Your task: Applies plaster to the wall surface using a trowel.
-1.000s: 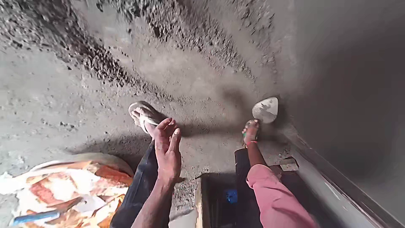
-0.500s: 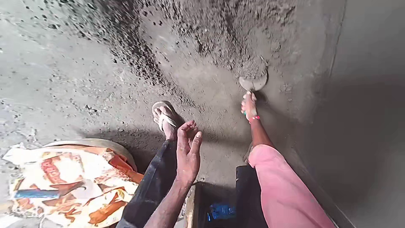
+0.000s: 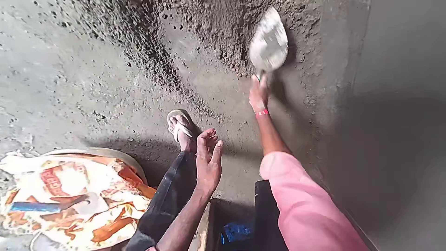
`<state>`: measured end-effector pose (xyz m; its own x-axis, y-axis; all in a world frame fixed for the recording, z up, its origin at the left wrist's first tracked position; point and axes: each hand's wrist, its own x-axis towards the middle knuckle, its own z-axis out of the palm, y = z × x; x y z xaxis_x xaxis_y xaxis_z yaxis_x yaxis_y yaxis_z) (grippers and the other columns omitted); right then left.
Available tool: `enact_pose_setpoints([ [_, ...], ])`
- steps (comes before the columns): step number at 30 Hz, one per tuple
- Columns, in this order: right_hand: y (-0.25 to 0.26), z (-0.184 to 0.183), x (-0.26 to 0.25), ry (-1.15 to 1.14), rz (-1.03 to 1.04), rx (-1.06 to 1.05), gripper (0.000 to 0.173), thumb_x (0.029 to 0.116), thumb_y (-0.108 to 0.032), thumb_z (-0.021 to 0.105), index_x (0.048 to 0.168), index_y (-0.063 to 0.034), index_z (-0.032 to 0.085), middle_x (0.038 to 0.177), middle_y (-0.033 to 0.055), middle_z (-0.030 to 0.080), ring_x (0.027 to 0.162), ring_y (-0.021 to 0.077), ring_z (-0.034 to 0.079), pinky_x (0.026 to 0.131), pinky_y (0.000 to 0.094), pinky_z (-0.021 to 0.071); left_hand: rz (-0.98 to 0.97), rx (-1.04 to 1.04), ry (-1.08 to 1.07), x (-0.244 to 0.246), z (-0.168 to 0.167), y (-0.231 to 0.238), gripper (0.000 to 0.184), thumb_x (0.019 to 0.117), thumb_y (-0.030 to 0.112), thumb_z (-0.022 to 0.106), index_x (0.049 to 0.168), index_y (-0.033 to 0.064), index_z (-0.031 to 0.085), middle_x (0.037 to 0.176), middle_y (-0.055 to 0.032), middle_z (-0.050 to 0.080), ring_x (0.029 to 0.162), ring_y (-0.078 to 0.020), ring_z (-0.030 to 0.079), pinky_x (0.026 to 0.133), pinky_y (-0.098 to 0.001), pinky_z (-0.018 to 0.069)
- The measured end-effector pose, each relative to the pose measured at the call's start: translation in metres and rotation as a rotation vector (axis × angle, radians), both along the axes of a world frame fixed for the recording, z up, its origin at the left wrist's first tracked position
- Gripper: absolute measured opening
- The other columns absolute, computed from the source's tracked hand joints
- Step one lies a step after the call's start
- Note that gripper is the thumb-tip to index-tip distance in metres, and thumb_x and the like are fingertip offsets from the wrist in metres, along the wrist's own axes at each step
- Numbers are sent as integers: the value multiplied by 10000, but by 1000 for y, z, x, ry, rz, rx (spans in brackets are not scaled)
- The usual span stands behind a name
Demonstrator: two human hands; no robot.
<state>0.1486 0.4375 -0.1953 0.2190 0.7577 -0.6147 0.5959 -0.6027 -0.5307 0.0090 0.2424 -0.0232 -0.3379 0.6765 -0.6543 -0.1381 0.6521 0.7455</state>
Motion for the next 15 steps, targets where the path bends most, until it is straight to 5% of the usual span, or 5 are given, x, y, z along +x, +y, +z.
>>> enact_pose_setpoints([
  [2,-83,-19,58,145,-255,-37,425,1099,-453,383,1361,-137,495,679,30,507,494,182,506,426,388,481,13,-25,-23,0,1,-3,502,1019,208,553,1431,-45,421,1413,-183,539,1286,-240,574,1069,-379,515],
  [5,-204,-20,138,179,-587,-180,424,1095,-524,356,1278,-184,533,659,-30,480,472,119,467,425,317,467,42,-59,-64,1,5,-3,476,1024,175,550,1434,-32,423,1393,-177,549,1279,-253,574,1070,-404,517],
  [9,-289,-35,150,194,-755,-318,410,1116,-500,320,1137,-154,538,611,-24,458,420,123,444,377,308,445,61,-86,-61,-2,5,5,480,1022,176,537,1437,-37,425,1400,-184,550,1285,-261,572,1076,-411,516],
  [12,-240,-42,82,325,-601,-338,390,1113,-464,329,1279,-149,489,653,-18,483,451,117,440,396,301,424,109,-89,-90,-13,8,9,489,1023,178,540,1443,-36,410,1414,-186,536,1291,-264,568,1074,-410,516],
  [15,-99,-50,-35,379,-425,-281,452,1101,-471,366,1400,-147,467,711,2,520,485,126,466,419,318,444,168,-56,-93,-23,9,14,477,1018,163,525,1436,-38,418,1411,-187,537,1285,-264,569,1051,-400,524],
])
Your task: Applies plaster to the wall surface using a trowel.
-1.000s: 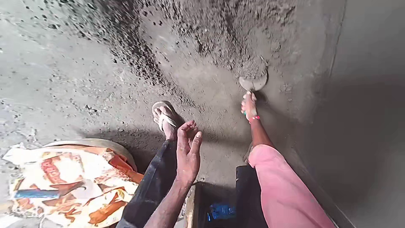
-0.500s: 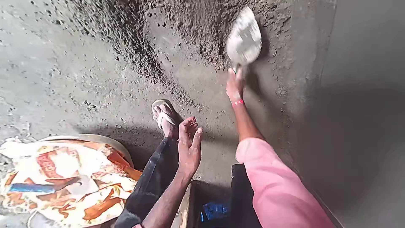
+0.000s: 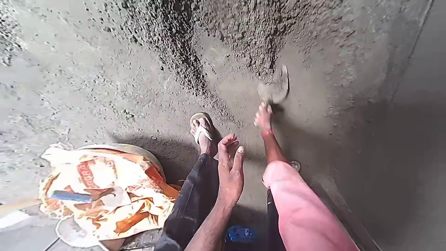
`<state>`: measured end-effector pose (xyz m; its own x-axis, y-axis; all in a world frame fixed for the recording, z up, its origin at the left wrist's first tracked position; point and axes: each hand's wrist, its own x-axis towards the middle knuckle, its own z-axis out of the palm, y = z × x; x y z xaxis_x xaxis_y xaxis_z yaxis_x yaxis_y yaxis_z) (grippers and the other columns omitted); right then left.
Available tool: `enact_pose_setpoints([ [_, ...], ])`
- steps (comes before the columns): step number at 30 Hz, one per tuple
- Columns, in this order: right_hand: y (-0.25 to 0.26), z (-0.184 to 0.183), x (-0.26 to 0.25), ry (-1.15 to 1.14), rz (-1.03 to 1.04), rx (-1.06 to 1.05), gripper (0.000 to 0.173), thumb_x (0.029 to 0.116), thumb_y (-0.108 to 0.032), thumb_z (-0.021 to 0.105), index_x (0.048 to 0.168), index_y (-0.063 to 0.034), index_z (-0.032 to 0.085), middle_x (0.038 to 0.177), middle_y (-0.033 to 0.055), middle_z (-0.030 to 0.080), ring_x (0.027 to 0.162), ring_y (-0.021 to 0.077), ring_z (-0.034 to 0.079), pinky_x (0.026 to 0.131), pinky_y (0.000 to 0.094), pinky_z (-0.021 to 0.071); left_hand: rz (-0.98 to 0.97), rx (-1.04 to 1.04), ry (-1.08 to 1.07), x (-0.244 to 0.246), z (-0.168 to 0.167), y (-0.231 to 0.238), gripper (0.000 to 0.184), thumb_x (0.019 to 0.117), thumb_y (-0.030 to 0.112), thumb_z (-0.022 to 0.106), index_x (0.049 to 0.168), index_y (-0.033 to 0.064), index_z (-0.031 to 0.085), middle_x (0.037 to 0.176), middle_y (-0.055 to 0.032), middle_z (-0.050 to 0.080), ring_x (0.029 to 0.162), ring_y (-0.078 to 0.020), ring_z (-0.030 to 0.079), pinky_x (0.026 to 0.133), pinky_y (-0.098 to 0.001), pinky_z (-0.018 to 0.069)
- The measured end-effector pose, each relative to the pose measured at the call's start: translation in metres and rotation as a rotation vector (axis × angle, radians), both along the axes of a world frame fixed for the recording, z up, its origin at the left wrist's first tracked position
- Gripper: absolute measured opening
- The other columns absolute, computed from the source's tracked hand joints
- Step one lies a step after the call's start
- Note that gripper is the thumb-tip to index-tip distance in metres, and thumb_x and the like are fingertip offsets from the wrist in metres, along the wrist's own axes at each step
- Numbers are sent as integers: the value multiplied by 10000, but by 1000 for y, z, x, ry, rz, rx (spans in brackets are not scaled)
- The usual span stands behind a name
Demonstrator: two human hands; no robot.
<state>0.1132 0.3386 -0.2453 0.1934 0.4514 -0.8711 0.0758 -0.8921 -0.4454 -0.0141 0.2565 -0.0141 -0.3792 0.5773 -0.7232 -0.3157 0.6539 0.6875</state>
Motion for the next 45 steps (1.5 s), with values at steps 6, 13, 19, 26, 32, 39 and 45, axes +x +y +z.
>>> enact_pose_setpoints([
  [6,159,55,-137,-356,432,215,378,1075,-297,482,1347,-35,493,945,161,673,775,265,700,666,447,597,48,-10,34,-3,-8,-6,480,1014,175,511,1431,-45,422,1412,-186,541,1304,-258,557,1075,-390,503],
  [13,130,55,-73,-398,660,291,458,1052,-341,529,1422,-73,496,1057,173,717,953,329,717,817,548,588,14,19,67,-1,-8,-5,480,1009,164,526,1425,-50,420,1382,-182,559,1272,-251,576,1055,-386,515],
  [19,-69,44,112,-457,1,-65,514,1081,-380,497,1468,-58,396,893,181,611,633,270,611,565,454,567,-59,16,45,10,-5,0,481,1021,176,531,1434,-42,416,1409,-186,539,1285,-259,567,1071,-413,508],
  [26,-71,45,137,-475,-155,-175,204,1025,-162,530,1153,-5,548,840,101,552,653,187,553,594,373,528,-31,-32,40,13,-5,-1,457,1023,177,528,1439,17,423,1409,-155,540,1294,-249,559,1083,-418,501],
  [32,61,52,-19,-264,90,-18,481,999,-188,548,1425,-3,421,920,174,627,673,252,622,590,438,559,-47,-34,29,11,-8,-9,438,1030,134,514,1432,-5,407,1372,-161,559,1248,-239,587,1017,-388,534],
  [39,40,47,7,102,28,239,484,1022,-208,575,1460,-82,413,834,108,569,514,182,518,442,348,500,-110,9,59,19,-14,-15,463,1022,144,539,1425,-47,414,1368,-171,559,1244,-236,590,1020,-385,539],
  [45,-126,47,149,-306,-399,10,623,1042,-189,593,1575,-115,280,935,142,573,596,187,543,510,357,508,-155,16,57,32,-20,-26,470,1026,140,517,1433,-59,391,1384,-175,546,1243,-231,590,1026,-378,534],
])
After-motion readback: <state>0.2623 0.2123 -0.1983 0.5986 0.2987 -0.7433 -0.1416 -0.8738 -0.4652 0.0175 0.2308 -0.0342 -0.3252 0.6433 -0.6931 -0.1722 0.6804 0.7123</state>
